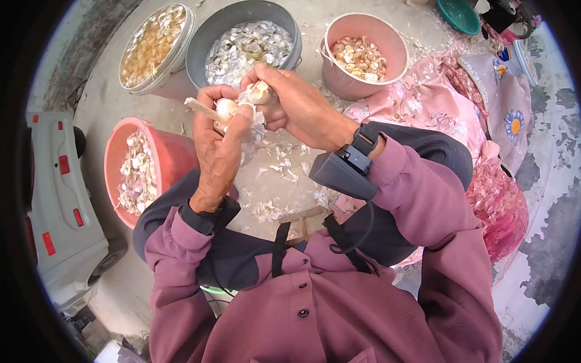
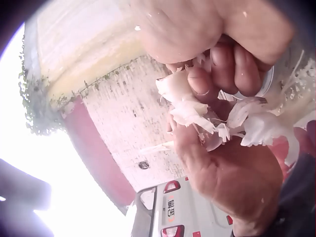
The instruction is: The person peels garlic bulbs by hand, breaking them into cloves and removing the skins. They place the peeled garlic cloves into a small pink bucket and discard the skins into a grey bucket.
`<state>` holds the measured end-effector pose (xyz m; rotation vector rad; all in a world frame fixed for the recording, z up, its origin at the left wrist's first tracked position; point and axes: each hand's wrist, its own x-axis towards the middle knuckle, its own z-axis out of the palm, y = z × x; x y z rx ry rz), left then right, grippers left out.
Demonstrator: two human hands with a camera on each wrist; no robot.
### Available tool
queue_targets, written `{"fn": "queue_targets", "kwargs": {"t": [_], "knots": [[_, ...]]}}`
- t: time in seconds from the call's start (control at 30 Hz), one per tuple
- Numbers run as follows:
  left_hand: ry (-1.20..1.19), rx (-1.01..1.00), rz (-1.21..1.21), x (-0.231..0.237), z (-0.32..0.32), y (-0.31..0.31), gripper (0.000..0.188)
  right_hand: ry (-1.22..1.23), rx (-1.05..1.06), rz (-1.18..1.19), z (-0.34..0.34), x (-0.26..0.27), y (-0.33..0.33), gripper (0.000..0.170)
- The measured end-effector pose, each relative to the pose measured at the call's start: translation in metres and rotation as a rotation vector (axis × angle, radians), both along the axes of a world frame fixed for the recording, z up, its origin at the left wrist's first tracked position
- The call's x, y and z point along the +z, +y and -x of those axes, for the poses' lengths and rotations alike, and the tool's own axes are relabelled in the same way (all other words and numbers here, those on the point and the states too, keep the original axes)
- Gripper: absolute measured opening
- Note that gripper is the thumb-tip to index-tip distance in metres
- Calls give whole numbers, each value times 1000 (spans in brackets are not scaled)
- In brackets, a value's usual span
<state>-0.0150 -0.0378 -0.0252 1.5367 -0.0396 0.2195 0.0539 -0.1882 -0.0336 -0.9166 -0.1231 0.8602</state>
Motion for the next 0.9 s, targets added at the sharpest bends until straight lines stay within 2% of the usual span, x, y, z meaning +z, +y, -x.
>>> {"fn": "queue_targets", "kwargs": {"t": [0.07, 0.1, 0.17, 0.27, 0.3, 0.33, 0.37, 0.4, 0.43, 0.57, 0.67, 0.9], "knots": [[63, 32, -176, -4, 0, 4, 27, -5, 3, -8, 2, 3, 0, 36], [66, 34, -174, -5, -1, 5, 27, -1, 12, 30, 3, 8, 0, 40], [159, 93, -83, -6, -1, 5, 28, 4, 23, 70, 3, 9, -2, 44], [69, 195, -53, -8, -7, 10, 24, 117, 36, -2, -2, 7, -6, 44], [82, 216, 51, -8, -8, 11, 23, 114, 24, -33, -5, 3, -8, 45], [80, 214, 53, -7, -10, 13, 23, 115, 10, -65, -7, 0, -10, 47], [150, 235, 150, -4, -11, 15, 24, 124, 0, -166, -9, -2, -14, 45], [219, 258, 246, -3, -12, 19, 25, 125, 0, -166, -8, -2, -13, 45], [296, 219, 250, -6, -11, 25, 27, 184, -63, -205, -8, -1, -12, 42], [285, 200, 231, -8, -11, 23, 28, 248, -175, -245, -10, 5, -8, 35], [336, 163, 239, -7, -9, 21, 34, 97, -138, -184, -12, 0, -10, 33], [355, 31, 175, -8, -5, 10, 43, 74, -107, -41, -11, 8, -14, 33]]}}
